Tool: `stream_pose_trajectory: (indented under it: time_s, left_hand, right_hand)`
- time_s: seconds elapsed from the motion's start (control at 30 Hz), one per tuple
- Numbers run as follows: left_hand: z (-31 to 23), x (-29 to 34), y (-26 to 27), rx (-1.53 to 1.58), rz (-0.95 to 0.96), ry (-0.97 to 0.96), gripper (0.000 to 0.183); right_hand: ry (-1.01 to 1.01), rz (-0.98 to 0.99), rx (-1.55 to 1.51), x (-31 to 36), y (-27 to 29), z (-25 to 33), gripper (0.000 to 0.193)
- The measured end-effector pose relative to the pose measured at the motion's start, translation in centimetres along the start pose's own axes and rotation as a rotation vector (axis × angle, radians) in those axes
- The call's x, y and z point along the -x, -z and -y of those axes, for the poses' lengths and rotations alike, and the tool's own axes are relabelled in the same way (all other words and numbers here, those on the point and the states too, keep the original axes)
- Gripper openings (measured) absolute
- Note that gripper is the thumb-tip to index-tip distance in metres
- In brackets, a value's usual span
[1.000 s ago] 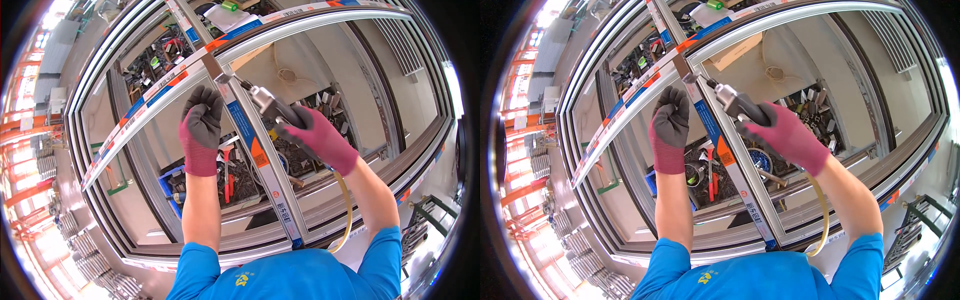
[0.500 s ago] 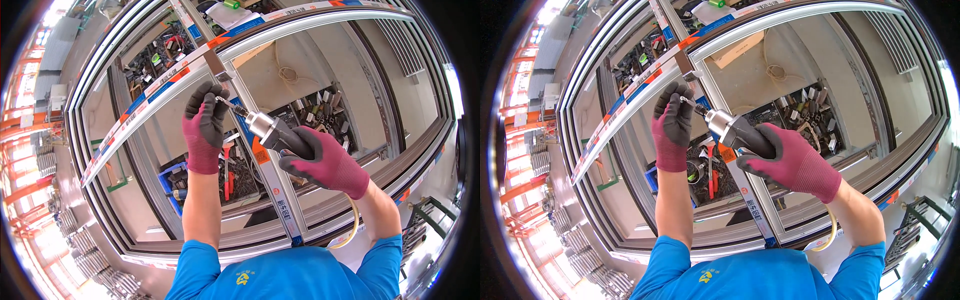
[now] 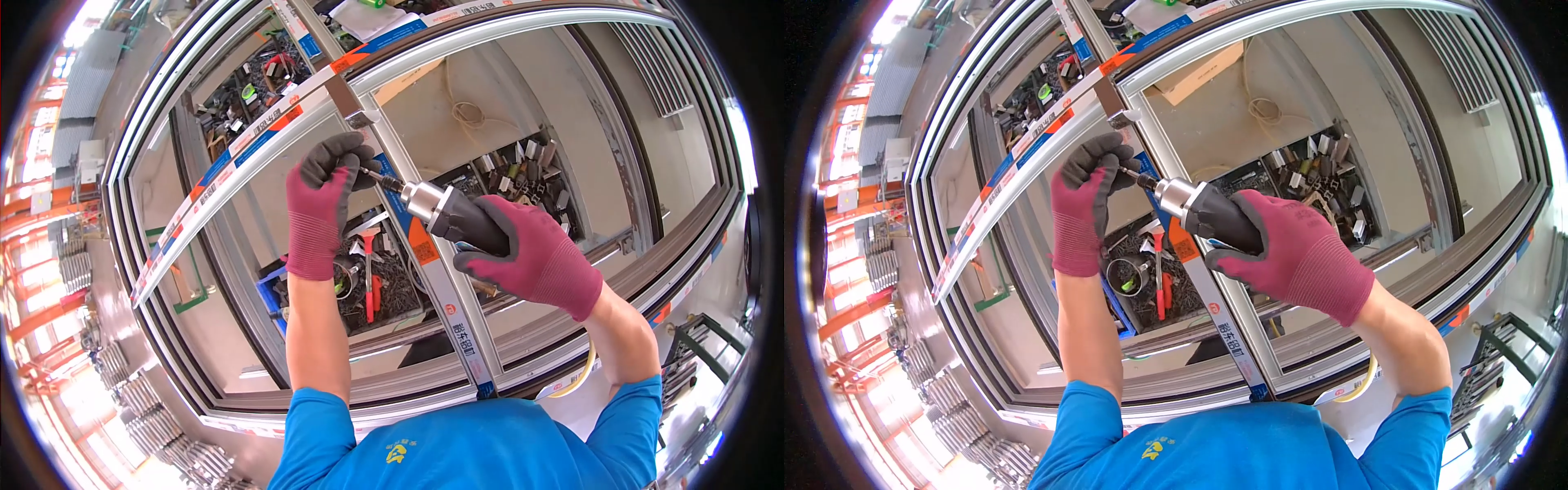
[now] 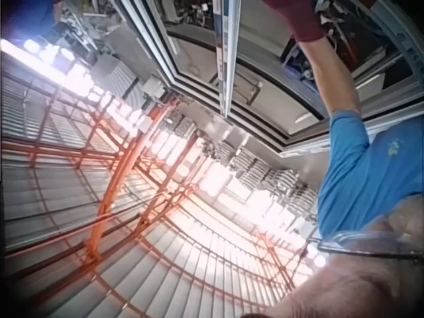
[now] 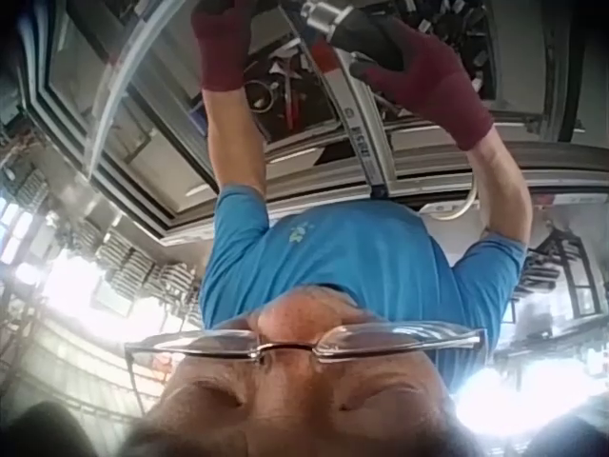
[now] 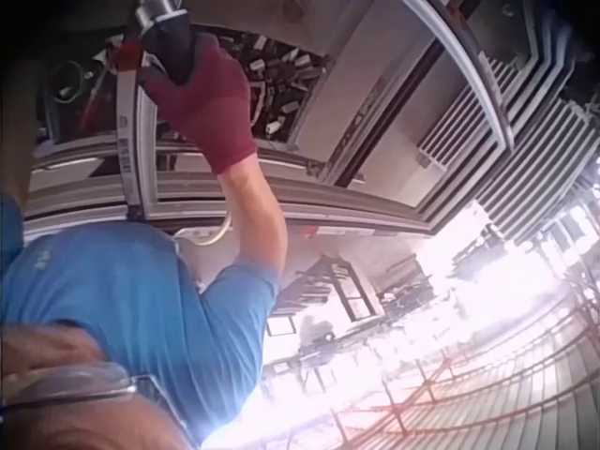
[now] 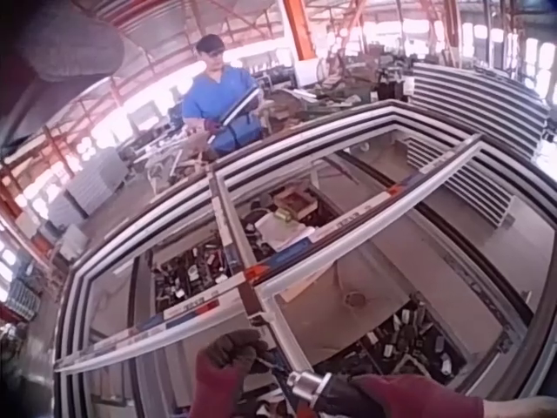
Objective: Assembling large window or door frame profiles using power tools in a fabrication facility.
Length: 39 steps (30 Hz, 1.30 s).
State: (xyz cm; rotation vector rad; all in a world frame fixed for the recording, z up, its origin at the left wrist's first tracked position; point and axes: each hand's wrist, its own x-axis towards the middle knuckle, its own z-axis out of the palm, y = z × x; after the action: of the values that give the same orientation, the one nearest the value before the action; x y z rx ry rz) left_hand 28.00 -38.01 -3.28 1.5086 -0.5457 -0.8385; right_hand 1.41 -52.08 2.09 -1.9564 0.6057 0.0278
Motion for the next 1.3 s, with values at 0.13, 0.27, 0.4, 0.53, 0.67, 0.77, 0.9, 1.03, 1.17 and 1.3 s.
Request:
stream_pose_trajectory:
  time_s: [0.13,0.27,0.4,0.53,0.67,0.77,0.9,1.03,1.17,1.3]
  left_hand:
    - [-0.9,-0.5,-2.0,-0.002,-0.020,-0.072,0.032]
    - [0.4,-1.0,-3.4,0.197,-0.236,-0.172,0.034]
    - [1.1,-0.5,-5.2,0.302,-0.427,-0.148,0.032]
    - [2.3,-0.2,-4.8,0.335,-0.440,-0.205,0.030]
    - [2.9,-0.2,-4.5,0.352,-0.497,-0.209,0.025]
    - [3.6,-0.2,-4.8,0.349,-0.473,-0.199,0.023]
    - [3.6,0.3,-4.6,0.332,-0.469,-0.155,0.019]
    - [4.4,0.1,-5.4,0.215,-0.568,-0.133,0.015]
    - [5.6,-0.1,-7.1,0.119,-0.623,-0.173,0.013]
    - [5.9,0.1,-7.4,0.060,-0.627,-0.184,0.017]
  right_hand:
    - [0.066,-0.096,-0.063,-0.1,-1.1,-1.2,0.056]
    - [0.073,-0.157,-0.103,-0.4,-1.7,-0.7,0.055]
    - [-0.048,-0.168,-0.254,-1.6,-2.0,-0.7,0.050]
    - [-0.140,-0.178,-0.294,-4.5,-2.1,-1.5,0.048]
    - [-0.147,-0.174,-0.349,-7.8,-3.9,-4.1,0.051]
    - [-0.200,-0.146,-0.304,-9.7,-4.3,-5.0,0.055]
    - [-0.221,-0.167,-0.265,-11.0,-4.6,-4.5,0.056]
    - [-0.211,-0.184,-0.267,-11.1,-4.9,-4.4,0.056]
    - [-0.217,-0.165,-0.307,-11.0,-4.9,-4.0,0.055]
    - [-0.177,-0.250,-0.234,-11.4,-5.7,-4.0,0.053]
